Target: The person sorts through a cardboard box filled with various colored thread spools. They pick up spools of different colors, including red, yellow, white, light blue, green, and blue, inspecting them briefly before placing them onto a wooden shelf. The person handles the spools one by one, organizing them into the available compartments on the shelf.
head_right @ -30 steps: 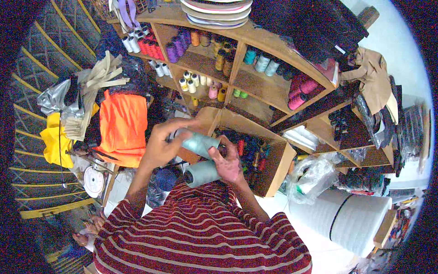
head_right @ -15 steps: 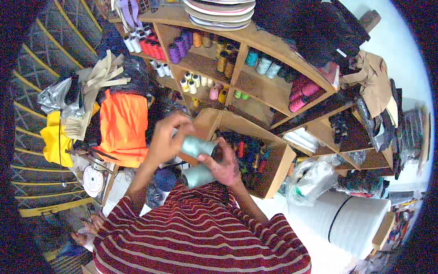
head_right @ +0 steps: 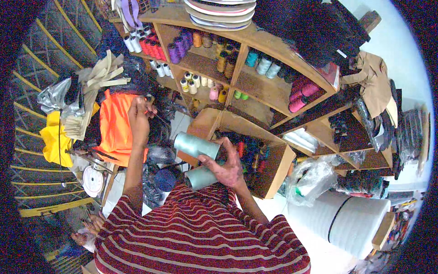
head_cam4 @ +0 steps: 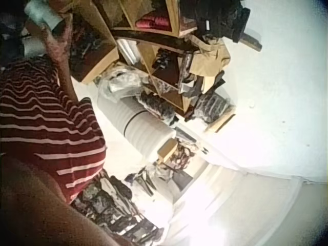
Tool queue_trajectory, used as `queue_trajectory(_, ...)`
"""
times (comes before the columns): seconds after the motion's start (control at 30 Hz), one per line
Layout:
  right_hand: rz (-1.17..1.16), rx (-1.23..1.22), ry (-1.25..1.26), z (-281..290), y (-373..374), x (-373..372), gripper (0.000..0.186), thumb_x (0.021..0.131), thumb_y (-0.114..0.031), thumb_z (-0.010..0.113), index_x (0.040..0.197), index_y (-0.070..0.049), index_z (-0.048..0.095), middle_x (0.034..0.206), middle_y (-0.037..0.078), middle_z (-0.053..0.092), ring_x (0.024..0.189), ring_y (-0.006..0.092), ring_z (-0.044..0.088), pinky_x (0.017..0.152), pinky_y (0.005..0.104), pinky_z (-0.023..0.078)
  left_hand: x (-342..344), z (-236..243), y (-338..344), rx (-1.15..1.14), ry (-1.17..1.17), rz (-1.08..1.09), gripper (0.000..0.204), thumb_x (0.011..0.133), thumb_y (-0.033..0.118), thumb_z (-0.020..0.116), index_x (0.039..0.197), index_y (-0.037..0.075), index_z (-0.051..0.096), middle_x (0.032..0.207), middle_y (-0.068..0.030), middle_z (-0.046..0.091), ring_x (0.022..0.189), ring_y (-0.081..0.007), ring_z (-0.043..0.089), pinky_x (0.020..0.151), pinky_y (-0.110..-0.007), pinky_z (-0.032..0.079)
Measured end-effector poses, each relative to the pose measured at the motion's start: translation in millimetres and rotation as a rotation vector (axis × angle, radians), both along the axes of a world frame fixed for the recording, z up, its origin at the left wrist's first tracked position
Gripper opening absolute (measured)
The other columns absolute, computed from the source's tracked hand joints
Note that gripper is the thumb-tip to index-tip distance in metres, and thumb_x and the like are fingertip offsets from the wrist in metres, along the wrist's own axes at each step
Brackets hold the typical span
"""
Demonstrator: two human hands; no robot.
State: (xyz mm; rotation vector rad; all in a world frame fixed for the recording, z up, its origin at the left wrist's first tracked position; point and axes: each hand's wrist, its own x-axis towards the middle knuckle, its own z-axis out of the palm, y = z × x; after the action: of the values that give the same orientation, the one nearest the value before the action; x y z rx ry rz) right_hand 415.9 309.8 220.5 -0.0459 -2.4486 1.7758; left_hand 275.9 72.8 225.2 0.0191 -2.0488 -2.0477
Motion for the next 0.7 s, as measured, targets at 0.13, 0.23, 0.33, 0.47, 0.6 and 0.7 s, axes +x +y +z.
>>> queue_trajectory(0.13,0.035,-0.16,-0.046,15,2,1,0.039,0.076,-0.022,0.077,0.1,-0.003,0.054,0.092,0.006,0.056,0.089,0.0149,0.054,0.081,0.0314,0.045,-12,-60,-26,-0.28,0.001,0.127,0.034,0.103,0.028,0.035,0.104,0.0,0.054,0.07,-0.0067,0.052,0.06,-0.0183,0.053,0.056,-0.029,0.039)
queue_trajectory(0.23,0.07,-0.278,-0.089,20,10,-3,0.034,0.081,-0.022,0.07,0.102,-0.002,0.053,0.091,0.005,0.056,0.089,0.0145,0.051,0.085,0.0299,0.042,-8,-81,-26,-0.678,-0.024,0.186,0.034,0.101,0.024,0.036,0.105,-0.003,0.056,0.072,-0.0247,0.058,0.067,-0.0416,0.058,0.061,-0.047,0.044)
queue_trajectory(0.33,0.022,-0.552,-0.149,5,16,1,0.036,0.081,-0.026,0.069,0.103,-0.003,0.053,0.092,0.004,0.055,0.092,0.0147,0.05,0.088,0.0301,0.04,-6,-126,-36,-0.931,-0.038,0.162,0.033,0.099,0.027,0.039,0.102,-0.001,0.058,0.075,-0.029,0.06,0.074,-0.0475,0.06,0.065,-0.055,0.045)
queue_trajectory(0.47,-0.16,-0.591,-0.152,22,10,0,0.031,0.082,-0.029,0.067,0.098,-0.008,0.051,0.093,0.002,0.051,0.091,0.0136,0.046,0.085,0.0292,0.039,12,-145,-48,-1.091,-0.059,0.044,0.032,0.095,0.031,0.049,0.094,0.0,0.057,0.073,-0.0295,0.06,0.072,-0.0507,0.058,0.063,-0.057,0.046)
queue_trajectory(0.6,-0.01,-0.58,-0.145,-2,26,-2,0.042,0.085,-0.031,0.062,0.114,-0.004,0.05,0.098,0.006,0.054,0.089,0.0165,0.054,0.075,0.0307,0.046,21,-136,-44,-0.912,0.035,-0.247,0.048,0.089,0.024,0.059,0.131,0.009,0.044,0.123,-0.0258,0.055,0.116,-0.0408,0.052,0.09,-0.053,0.041)
queue_trajectory(0.7,-0.119,-0.648,-0.212,19,14,-1,0.027,0.085,-0.03,0.063,0.094,-0.009,0.05,0.088,0.002,0.049,0.087,0.0134,0.046,0.082,0.0293,0.039,27,-80,-13,-0.883,0.149,-0.19,0.065,0.086,0.021,0.061,0.142,0.01,0.03,0.139,-0.0209,0.042,0.131,-0.0351,0.04,0.098,-0.047,0.036)
